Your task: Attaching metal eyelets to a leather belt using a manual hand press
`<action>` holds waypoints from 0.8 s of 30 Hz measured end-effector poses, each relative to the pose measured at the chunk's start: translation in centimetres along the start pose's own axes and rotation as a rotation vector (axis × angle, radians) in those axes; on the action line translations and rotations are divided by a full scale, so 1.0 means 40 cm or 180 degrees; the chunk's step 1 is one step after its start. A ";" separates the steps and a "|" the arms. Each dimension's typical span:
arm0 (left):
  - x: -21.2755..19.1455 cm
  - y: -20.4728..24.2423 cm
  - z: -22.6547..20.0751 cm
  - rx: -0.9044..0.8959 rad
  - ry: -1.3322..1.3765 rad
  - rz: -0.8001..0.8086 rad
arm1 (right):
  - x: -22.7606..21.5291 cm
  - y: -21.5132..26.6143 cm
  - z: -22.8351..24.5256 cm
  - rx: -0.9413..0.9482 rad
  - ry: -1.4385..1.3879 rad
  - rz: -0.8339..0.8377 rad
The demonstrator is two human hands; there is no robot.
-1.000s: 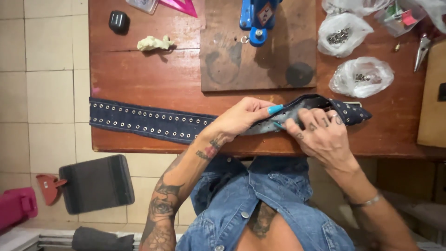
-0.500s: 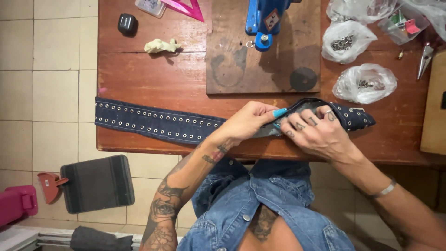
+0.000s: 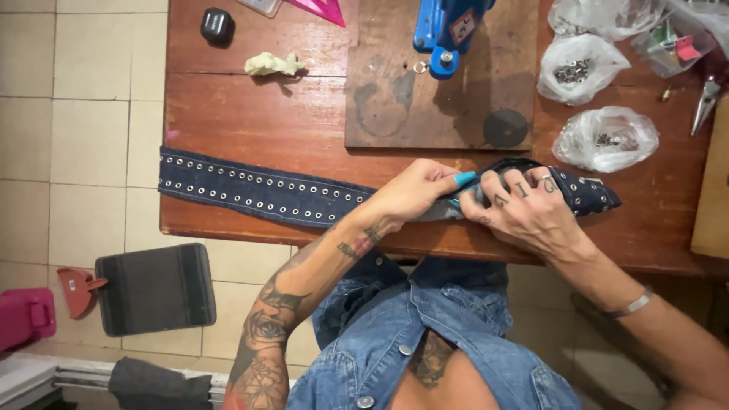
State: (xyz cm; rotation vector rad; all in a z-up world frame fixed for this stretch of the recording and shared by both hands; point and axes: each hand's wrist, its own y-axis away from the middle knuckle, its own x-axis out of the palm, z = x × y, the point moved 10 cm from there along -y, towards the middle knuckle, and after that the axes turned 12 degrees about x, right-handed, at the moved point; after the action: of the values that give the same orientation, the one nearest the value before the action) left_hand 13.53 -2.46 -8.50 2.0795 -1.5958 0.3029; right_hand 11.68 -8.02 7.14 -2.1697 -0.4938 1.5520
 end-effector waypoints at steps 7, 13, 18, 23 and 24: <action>-0.033 -0.017 0.039 -0.0029 -0.0153 -0.0074 | -0.002 -0.027 0.037 -0.0612 0.0333 0.0094; -0.021 -0.004 0.017 -0.0020 0.0025 -0.0195 | -0.001 -0.025 0.048 -0.0818 -0.0288 -0.0084; -0.030 -0.012 0.018 0.0096 -0.0168 -0.0125 | -0.003 0.026 0.018 -0.0798 -0.0866 -0.0125; 0.031 0.024 -0.090 0.0236 -0.0587 0.0457 | 0.013 0.084 -0.073 0.0378 -0.0698 0.0552; 0.036 0.027 -0.089 0.0214 -0.0575 0.0480 | 0.014 0.083 -0.072 0.0402 -0.0691 0.0576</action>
State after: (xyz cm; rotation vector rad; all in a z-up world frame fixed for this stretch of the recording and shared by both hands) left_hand 13.37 -2.06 -4.52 2.0909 -1.8782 0.2284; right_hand 14.73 -10.93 5.74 -2.0078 -0.2618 1.8754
